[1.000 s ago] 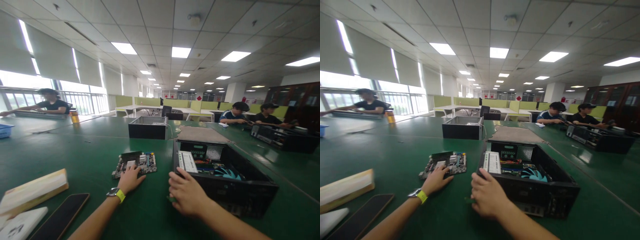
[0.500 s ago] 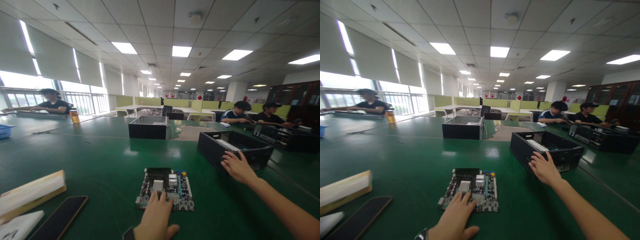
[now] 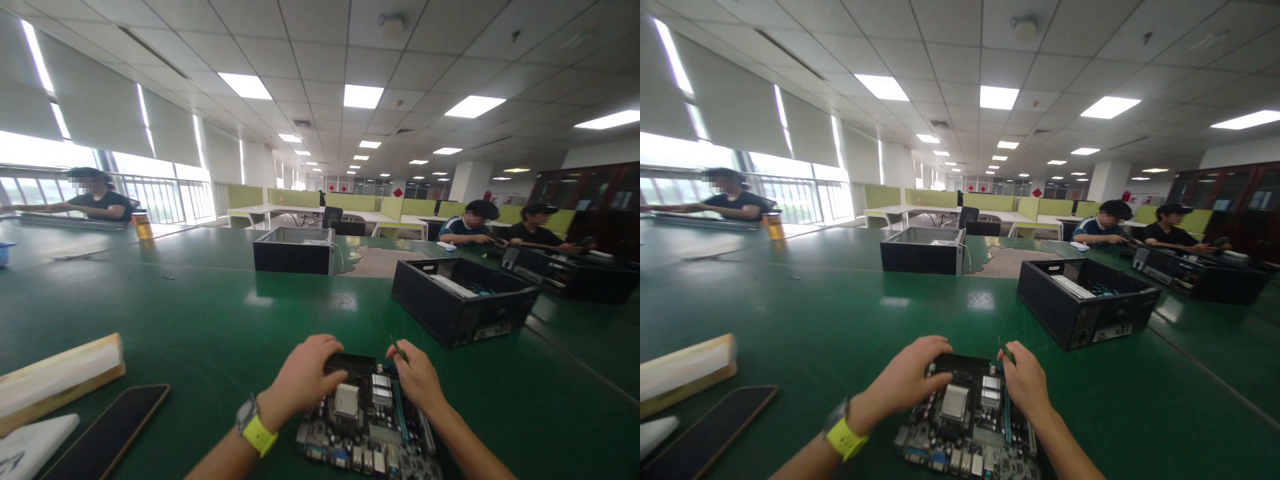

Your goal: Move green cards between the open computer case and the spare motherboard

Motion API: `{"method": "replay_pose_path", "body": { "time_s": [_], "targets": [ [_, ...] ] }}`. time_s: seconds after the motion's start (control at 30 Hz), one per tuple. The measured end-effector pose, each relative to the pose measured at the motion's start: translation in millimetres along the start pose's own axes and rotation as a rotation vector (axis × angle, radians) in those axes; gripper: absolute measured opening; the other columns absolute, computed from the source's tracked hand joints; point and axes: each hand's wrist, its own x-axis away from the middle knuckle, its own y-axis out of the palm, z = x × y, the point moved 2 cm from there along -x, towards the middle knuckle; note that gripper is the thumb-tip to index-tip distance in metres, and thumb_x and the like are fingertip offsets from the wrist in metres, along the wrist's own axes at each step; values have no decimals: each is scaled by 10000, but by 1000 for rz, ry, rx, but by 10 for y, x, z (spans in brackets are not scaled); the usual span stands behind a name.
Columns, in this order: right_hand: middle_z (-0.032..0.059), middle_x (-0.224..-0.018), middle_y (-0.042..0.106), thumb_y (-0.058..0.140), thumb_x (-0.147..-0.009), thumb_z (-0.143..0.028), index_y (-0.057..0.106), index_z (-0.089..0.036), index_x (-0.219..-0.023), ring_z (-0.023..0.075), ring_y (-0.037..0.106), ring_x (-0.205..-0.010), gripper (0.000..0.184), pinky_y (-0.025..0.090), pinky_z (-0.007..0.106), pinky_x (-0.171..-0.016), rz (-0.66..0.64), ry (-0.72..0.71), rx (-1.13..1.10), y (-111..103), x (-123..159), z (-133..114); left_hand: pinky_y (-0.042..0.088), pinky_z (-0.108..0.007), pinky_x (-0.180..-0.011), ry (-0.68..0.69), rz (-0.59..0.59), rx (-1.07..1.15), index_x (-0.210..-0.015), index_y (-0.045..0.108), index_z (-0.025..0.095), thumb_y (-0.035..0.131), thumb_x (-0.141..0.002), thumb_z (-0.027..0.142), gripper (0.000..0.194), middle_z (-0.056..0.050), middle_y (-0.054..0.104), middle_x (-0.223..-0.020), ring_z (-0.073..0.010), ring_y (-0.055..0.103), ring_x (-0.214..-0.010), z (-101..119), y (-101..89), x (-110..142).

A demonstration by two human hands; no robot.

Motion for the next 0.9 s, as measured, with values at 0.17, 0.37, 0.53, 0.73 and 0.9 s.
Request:
{"method": "replay_pose_path", "body": {
  "time_s": [0.17, 0.37, 0.53, 0.73, 0.9],
  "targets": [
    [48, -1051, 610, 379, -768, -218, 609, -217, -779, 192, 537, -1009, 230, 397, 309, -874, -46, -112, -122, 172, 99, 59, 326, -337, -1030, -93, -49, 75, -932, 637, 194, 569, -755, 323, 230, -85, 526, -1281, -222, 460, -1195, -559, 70, -127],
    [56, -1237, 565, 411, -738, -169, 664, -218, -922, 208, 473, -1155, 317, 338, 398, -992, -149, -211, -105, 252, 90, 143, 298, -332, -1057, -35, -251, 177, -1134, 588, 164, 575, -752, 393, 445, -101, 447, -1370, -235, 417, -1243, -651, 242, -81],
    [46, -1169, 615, 411, -724, -146, 650, -237, -1040, 204, 510, -1113, 407, 363, 403, -970, -200, -231, -28, 284, 105, 151, 347, -307, -1013, 20, -273, 225, -1179, 548, 163, 563, -770, 406, 476, -82, 496, -1302, -212, 479, -1157, -636, 228, -74],
    [36, -1166, 617, 409, -718, -143, 658, -240, -995, 202, 513, -1106, 385, 369, 391, -957, -208, -225, 21, 252, 119, 92, 372, -308, -981, 21, -298, 236, -1185, 531, 163, 528, -796, 465, 492, -77, 517, -1259, -209, 500, -1111, -638, 220, -60],
    [37, -1185, 607, 415, -731, -159, 661, -245, -994, 198, 507, -1121, 370, 366, 391, -955, -220, -214, 35, 235, 124, 69, 305, -310, -1047, 17, -308, 237, -1184, 534, 150, 531, -792, 488, 518, -96, 439, -1356, -226, 428, -1213, -628, 205, -55]
  ]
}}
